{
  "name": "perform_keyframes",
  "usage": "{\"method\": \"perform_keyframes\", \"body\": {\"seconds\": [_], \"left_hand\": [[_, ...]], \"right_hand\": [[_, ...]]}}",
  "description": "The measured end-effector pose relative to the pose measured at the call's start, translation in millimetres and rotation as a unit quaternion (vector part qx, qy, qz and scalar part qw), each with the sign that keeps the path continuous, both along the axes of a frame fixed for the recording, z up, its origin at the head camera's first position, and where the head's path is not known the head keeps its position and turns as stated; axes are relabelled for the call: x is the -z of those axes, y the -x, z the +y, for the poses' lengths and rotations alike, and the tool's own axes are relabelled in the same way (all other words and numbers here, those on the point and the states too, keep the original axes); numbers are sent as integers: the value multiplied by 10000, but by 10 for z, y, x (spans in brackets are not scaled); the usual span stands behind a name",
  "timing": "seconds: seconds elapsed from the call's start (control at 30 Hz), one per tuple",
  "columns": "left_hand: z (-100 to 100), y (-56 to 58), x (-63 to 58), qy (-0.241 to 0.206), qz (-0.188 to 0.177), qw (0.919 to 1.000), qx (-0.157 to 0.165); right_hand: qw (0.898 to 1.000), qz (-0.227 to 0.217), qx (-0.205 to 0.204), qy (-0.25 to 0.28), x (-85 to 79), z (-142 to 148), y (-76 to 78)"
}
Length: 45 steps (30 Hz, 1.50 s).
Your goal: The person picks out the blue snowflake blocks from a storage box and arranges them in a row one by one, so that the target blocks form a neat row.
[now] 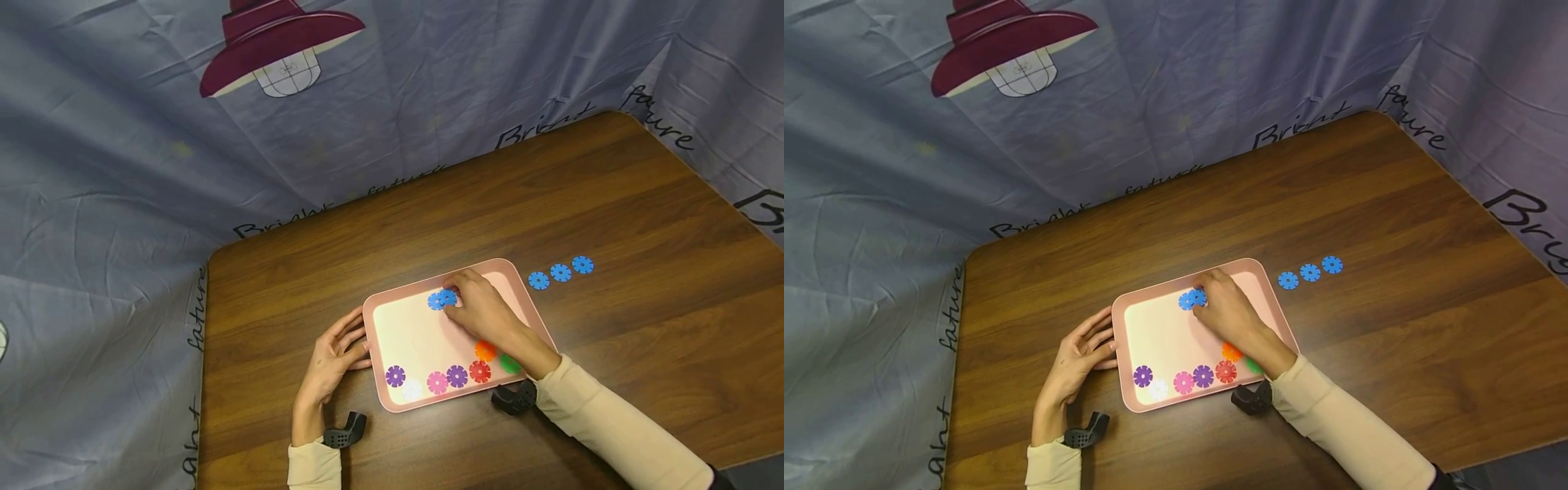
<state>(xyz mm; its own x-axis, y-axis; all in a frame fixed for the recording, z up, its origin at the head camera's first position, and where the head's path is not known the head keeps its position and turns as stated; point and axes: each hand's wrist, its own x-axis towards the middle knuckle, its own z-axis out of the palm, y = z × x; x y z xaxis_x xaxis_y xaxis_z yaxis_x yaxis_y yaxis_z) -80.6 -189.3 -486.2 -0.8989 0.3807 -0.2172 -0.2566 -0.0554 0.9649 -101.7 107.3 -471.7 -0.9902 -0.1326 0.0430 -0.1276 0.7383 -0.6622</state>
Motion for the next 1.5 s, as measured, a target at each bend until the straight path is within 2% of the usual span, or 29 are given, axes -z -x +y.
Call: {"method": "perform_keyframes", "body": {"seconds": [0.6, 0.73, 0.97, 1.23, 1.5], "left_hand": [[8, -21, -6, 56, -38, 10000, -34], [10, -25, -4, 48, -39, 10000, -36], [16, -22, 0, 31, -41, 10000, -43], [18, -23, -10, 141, -13, 9999, -92], [18, -23, -3, 147, 17, 9998, -109]], "right_hand": [[9996, 274, 80, 84, -193, 75, -23], [9990, 429, 97, 108, -222, 120, -30], [9964, 815, 115, -212, -276, 211, -25], [9985, 447, 274, 180, -346, 279, -26], [9976, 514, 355, 302, -379, 372, -23]]}}
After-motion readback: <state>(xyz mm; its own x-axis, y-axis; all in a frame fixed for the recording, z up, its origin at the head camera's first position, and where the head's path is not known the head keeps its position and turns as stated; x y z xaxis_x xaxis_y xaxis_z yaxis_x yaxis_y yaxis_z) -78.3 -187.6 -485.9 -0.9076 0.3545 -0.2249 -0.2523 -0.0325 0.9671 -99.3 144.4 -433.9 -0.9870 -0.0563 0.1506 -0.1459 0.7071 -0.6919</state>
